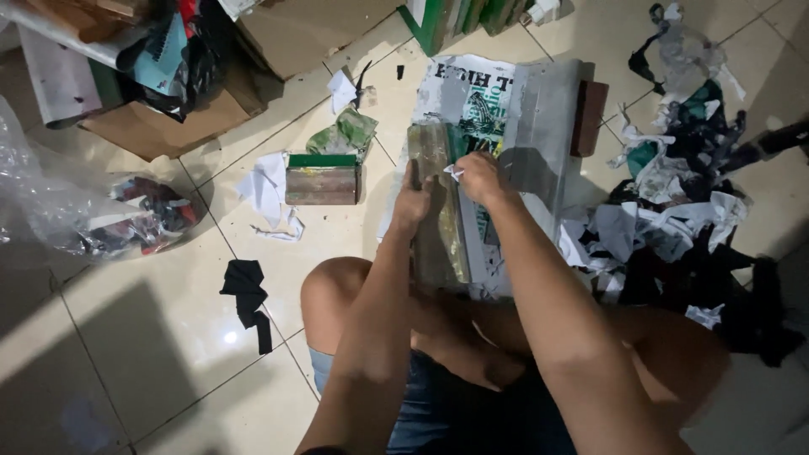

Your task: Cleaning residue and tape from a screen printing frame using a cloth

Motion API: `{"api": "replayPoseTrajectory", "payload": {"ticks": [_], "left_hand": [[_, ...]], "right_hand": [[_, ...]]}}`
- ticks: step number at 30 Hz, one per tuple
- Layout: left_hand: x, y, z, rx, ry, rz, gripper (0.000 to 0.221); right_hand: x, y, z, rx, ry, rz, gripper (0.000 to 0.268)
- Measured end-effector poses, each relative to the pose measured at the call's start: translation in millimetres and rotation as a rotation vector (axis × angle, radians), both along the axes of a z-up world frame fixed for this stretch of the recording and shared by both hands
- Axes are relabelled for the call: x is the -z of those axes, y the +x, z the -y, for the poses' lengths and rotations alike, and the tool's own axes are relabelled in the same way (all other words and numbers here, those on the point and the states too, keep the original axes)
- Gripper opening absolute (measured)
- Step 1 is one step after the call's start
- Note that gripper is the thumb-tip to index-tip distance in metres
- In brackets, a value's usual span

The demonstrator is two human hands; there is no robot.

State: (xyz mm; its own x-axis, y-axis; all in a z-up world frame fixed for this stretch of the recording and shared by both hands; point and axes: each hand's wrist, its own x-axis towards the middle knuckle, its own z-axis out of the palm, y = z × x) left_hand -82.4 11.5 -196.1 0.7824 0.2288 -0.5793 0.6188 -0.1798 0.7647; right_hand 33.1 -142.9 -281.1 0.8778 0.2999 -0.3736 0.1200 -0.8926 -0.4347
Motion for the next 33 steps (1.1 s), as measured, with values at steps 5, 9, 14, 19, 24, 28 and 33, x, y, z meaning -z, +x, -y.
{"api": "replayPoseTrajectory", "payload": {"ticks": [5,9,14,19,24,28,33], "left_hand": [[-4.4,-2.0,1.8,-0.008,0.002,-0.006,0.07],[3.3,-1.8,3.9,-0.016,-0.005,0.05,0.072],[19.6,-0.9,3.1,-0.047,0.008,0.033,0.069],[22.4,-1.2,2.1,-0.046,0.002,0.026,0.073],[40.2,-3.7,-2.0,-0.017,0.002,0.078,0.071],[37.1,2.6,-6.6,-0.022,0.015,0.045,0.069],[24.3,4.0,-5.0,-0.008,0.037,-0.007,0.067]], "right_hand": [[-8.4,-23.4,8.8,0.0,0.168,0.06,0.012],[-35.0,-33.1,20.5,-0.018,0.198,0.058,0.017],[1.8,-42.4,29.9,-0.042,0.23,0.012,0.02],[-80.1,-93.0,45.2,-0.029,0.279,-0.098,0.031],[-146.7,-143.7,63.1,-0.086,0.22,-0.177,0.024],[-159.0,-143.6,60.2,-0.128,0.283,-0.144,0.026],[-126.6,-120.3,54.4,-0.13,0.333,0.001,0.021]]}}
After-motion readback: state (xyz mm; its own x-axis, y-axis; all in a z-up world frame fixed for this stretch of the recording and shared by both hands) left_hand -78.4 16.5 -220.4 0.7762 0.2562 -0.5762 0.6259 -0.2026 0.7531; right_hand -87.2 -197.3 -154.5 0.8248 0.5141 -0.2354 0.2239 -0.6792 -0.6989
